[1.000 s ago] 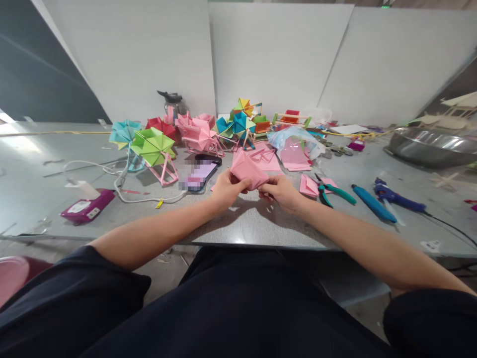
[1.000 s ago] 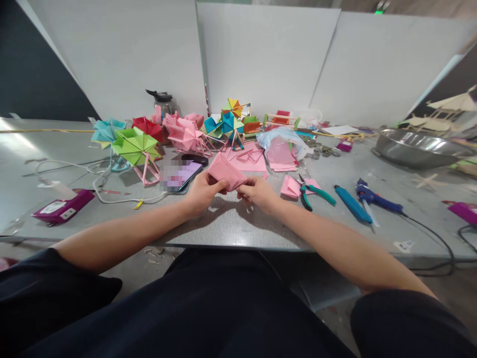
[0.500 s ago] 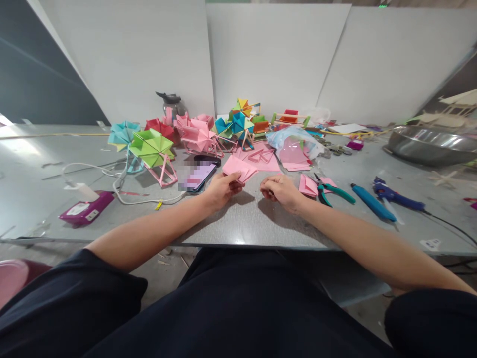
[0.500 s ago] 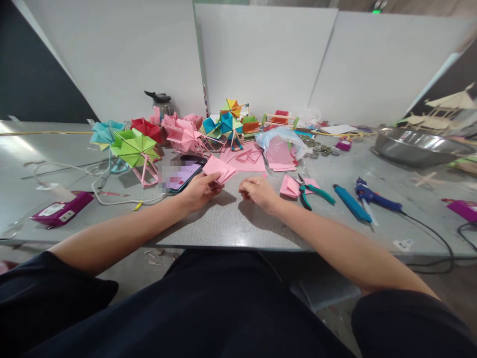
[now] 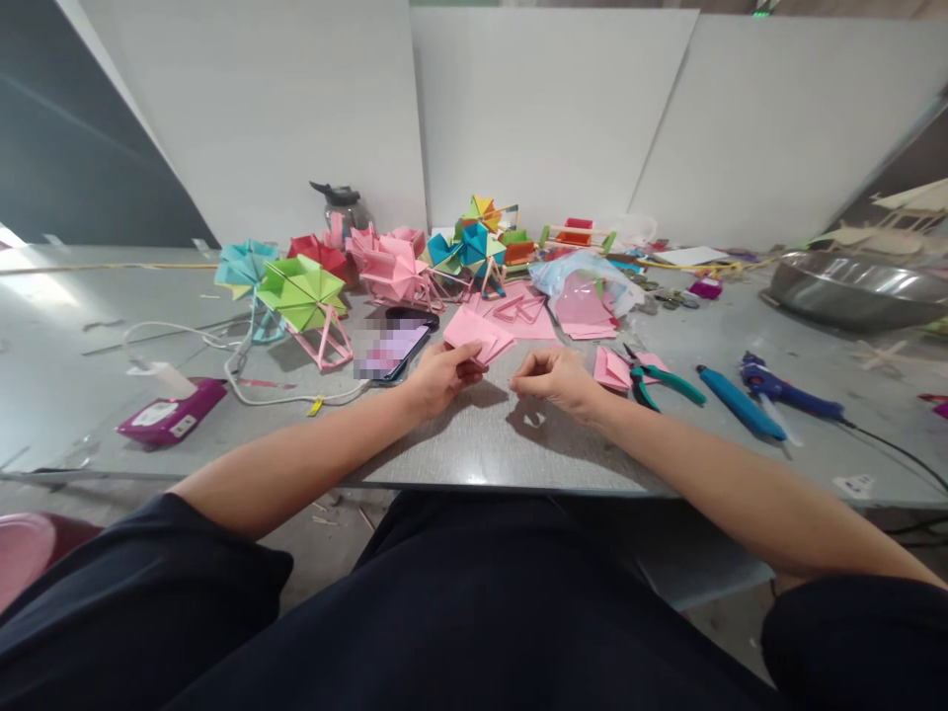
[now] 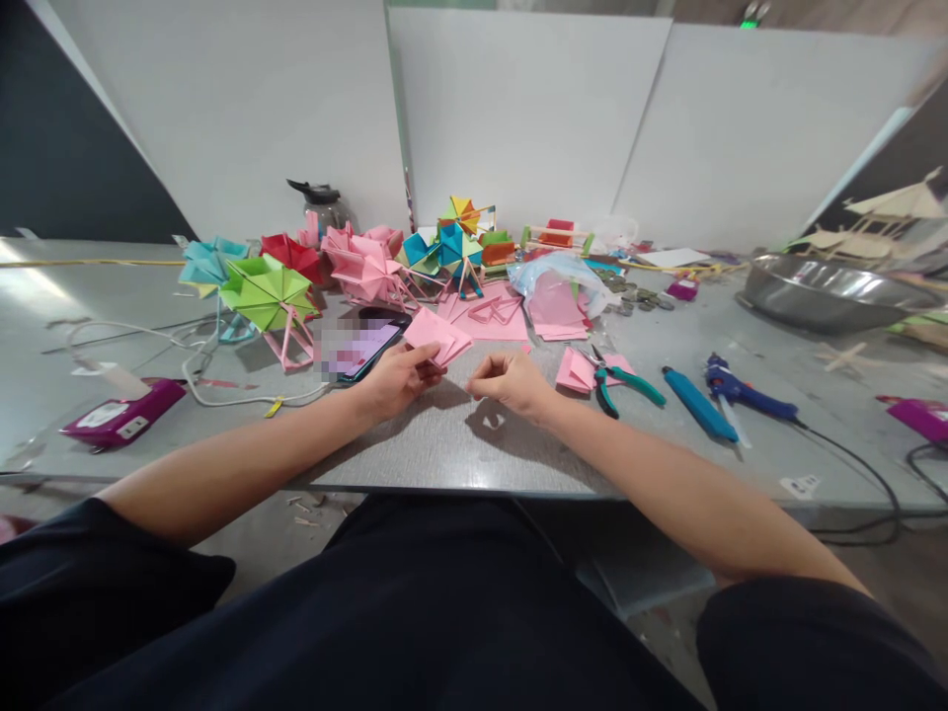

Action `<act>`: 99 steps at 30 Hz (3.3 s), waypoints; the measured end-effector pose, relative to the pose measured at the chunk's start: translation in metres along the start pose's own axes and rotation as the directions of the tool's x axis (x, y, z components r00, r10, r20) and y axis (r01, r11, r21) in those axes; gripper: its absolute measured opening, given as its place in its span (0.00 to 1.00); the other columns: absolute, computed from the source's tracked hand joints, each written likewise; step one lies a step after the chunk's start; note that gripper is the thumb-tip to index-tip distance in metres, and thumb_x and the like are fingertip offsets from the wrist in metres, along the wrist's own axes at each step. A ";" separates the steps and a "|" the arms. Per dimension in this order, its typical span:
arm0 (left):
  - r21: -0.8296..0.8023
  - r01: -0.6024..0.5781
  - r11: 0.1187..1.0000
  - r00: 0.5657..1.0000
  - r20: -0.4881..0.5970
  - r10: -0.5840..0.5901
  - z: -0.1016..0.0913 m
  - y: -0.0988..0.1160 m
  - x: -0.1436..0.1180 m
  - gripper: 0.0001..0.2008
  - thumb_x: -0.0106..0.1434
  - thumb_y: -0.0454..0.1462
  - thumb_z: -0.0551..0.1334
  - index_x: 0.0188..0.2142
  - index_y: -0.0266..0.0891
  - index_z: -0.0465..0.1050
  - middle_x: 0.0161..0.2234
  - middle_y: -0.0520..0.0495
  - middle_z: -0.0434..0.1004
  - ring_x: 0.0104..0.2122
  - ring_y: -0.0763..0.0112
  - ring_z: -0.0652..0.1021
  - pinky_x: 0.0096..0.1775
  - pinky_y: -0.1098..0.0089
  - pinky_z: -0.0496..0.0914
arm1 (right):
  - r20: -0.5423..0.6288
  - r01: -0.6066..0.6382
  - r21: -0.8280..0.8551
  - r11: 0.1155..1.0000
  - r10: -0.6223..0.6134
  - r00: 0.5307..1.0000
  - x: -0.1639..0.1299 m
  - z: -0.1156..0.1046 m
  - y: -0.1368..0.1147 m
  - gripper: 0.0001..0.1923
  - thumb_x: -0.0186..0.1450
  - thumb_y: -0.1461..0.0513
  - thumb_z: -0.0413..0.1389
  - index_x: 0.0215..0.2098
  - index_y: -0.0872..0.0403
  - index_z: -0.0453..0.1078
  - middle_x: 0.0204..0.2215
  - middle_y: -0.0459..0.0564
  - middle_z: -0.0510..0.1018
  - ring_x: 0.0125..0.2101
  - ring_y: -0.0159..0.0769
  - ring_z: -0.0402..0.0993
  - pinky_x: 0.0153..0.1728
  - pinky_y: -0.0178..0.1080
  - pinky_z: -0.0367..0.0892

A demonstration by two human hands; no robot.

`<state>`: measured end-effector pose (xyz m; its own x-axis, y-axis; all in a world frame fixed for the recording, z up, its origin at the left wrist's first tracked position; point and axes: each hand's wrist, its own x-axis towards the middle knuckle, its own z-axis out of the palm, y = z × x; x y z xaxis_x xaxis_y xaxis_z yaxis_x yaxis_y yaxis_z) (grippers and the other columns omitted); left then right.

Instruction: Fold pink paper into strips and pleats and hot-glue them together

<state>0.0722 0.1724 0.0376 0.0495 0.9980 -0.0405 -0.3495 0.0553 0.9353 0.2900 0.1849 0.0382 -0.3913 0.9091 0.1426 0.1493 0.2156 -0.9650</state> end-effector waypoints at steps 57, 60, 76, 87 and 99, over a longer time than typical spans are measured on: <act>-0.077 -0.001 0.997 1.000 -0.001 0.001 0.005 -0.002 -0.006 0.13 0.58 0.39 0.80 0.33 0.40 0.78 0.31 0.46 0.81 0.33 0.68 0.80 0.37 0.68 0.78 | 0.001 -0.038 0.098 0.995 0.038 0.999 0.004 0.009 0.000 0.11 0.53 0.53 0.62 0.25 0.53 0.76 0.17 0.42 0.69 0.20 0.28 0.59 0.22 0.36 0.51; -0.069 -0.012 0.998 1.000 0.020 0.014 0.006 -0.002 -0.007 0.16 0.55 0.42 0.82 0.33 0.42 0.77 0.32 0.46 0.82 0.32 0.68 0.80 0.36 0.68 0.79 | 0.030 -0.026 0.079 0.997 0.024 0.999 0.005 0.008 0.002 0.10 0.56 0.55 0.60 0.24 0.52 0.74 0.16 0.43 0.67 0.19 0.29 0.58 0.22 0.36 0.52; 0.018 -0.143 0.990 0.989 0.039 0.142 0.012 -0.006 -0.009 0.15 0.57 0.38 0.79 0.39 0.39 0.78 0.35 0.46 0.83 0.30 0.72 0.79 0.35 0.69 0.77 | 0.081 0.007 0.141 0.990 -0.019 0.997 0.003 0.003 0.006 0.20 0.58 0.46 0.71 0.35 0.53 0.78 0.27 0.47 0.79 0.21 0.28 0.66 0.24 0.36 0.62; 0.130 -0.298 0.946 0.954 0.072 0.291 0.016 -0.009 -0.017 0.17 0.58 0.40 0.77 0.41 0.37 0.76 0.36 0.45 0.82 0.32 0.71 0.80 0.37 0.67 0.79 | -0.044 -0.003 0.173 0.985 0.010 0.999 0.001 0.013 0.003 0.13 0.55 0.52 0.69 0.29 0.53 0.79 0.22 0.46 0.76 0.21 0.29 0.62 0.25 0.37 0.59; 0.144 -0.297 0.944 0.954 0.084 0.287 0.019 -0.008 -0.019 0.18 0.56 0.40 0.77 0.42 0.36 0.75 0.37 0.46 0.82 0.32 0.70 0.79 0.37 0.67 0.78 | 0.017 -0.096 0.300 0.949 0.096 0.995 -0.002 0.017 0.003 0.07 0.49 0.60 0.68 0.26 0.52 0.77 0.21 0.44 0.73 0.22 0.27 0.58 0.25 0.36 0.54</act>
<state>0.0920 0.1526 0.0375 0.0252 0.9655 0.2592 -0.2095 -0.2484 0.9457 0.2757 0.1780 0.0311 -0.3903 0.9195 0.0460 -0.0934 0.0101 -0.9956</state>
